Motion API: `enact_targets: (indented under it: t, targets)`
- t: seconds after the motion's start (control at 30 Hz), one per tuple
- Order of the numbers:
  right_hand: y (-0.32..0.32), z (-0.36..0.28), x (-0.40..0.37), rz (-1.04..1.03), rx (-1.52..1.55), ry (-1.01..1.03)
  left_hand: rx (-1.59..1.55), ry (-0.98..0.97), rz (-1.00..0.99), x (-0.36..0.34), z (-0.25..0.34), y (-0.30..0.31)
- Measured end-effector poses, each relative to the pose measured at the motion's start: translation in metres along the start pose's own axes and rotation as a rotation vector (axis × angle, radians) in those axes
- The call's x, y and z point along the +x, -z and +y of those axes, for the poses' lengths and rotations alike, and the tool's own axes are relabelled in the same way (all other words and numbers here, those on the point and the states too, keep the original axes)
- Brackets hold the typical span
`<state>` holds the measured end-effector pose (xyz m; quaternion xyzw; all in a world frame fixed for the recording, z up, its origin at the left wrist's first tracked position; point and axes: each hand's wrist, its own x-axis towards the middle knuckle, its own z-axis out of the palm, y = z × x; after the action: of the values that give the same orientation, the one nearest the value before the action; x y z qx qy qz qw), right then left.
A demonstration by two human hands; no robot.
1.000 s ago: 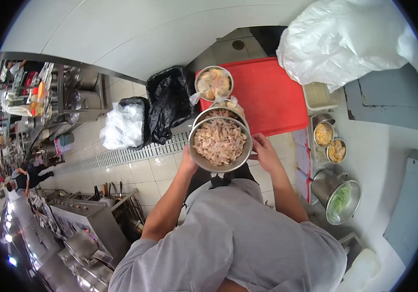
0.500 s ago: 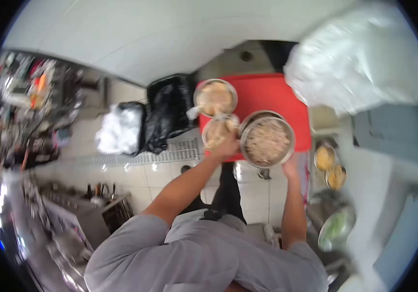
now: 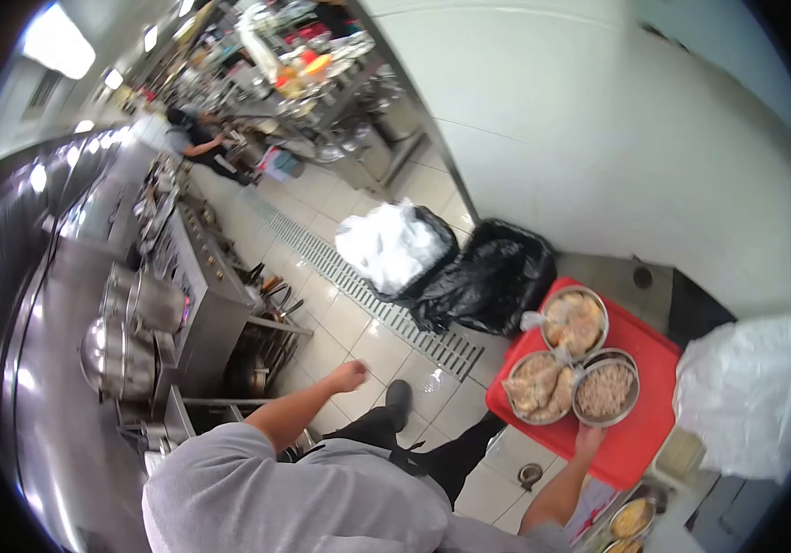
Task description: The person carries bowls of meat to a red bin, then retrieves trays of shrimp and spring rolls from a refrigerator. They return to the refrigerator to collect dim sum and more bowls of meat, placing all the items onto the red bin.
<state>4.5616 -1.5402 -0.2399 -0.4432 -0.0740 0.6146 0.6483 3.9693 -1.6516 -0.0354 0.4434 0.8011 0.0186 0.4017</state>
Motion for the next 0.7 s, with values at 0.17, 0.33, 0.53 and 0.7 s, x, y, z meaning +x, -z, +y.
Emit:
enact_targets:
  t: [0.17,0.33,0.53,0.7]
  targets:
    - [0.001,-0.011,-0.021,0.099,-0.137,-0.203,0.245,0.444,0.111,-0.109,-0.177,0.035]
    - [0.007,0.005,-0.033,0.28,-0.453,-0.298,-0.54,0.64,0.046,-0.156,-0.302,-0.037]
    - [-0.067,0.123,-0.147,0.217,-1.115,-0.439,-0.611,0.185,-0.026,-0.121,-0.342,-0.012]
    - [-0.25,0.231,-0.182,-0.218,-1.421,-0.666,-0.905,0.31,0.07,-0.023,-0.394,0.063]
